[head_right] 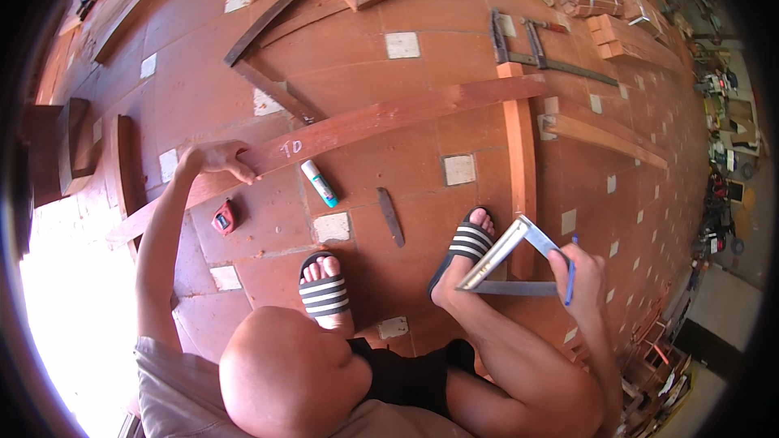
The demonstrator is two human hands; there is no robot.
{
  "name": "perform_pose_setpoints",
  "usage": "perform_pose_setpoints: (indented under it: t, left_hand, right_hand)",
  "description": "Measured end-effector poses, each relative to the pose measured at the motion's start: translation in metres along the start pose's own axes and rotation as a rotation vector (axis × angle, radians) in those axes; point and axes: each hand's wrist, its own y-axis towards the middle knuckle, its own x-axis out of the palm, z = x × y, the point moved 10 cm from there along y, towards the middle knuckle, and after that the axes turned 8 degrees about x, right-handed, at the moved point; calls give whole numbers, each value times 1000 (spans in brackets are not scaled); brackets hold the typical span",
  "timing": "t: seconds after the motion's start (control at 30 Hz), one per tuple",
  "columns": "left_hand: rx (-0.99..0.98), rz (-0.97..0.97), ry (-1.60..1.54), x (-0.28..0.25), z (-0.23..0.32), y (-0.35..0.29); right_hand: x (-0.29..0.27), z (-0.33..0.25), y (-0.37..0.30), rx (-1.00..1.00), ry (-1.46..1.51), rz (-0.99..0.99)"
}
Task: The person sits on the floor and uses a set square and a pen to mark measurements on wooden planks. They repeatedly position the square, draw lines, and write notes on the wood before moving to another plank.
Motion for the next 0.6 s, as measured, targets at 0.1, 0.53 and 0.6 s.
perform_pose_setpoints:
  t: [0.1, 0.53, 0.6]
  left_hand:
    - [-11, 272, -14, -19, 7, -11]
    - [454, 807, 602, -5, 122, 0]
    - [415, 821, 626, 4, 131, 5]
  right_hand:
    - [-9, 4, -5, 4, -15, -7]
    - [3, -52, 0, -119, -40, -7]
    - [11, -67, 1, -163, -11, 5]
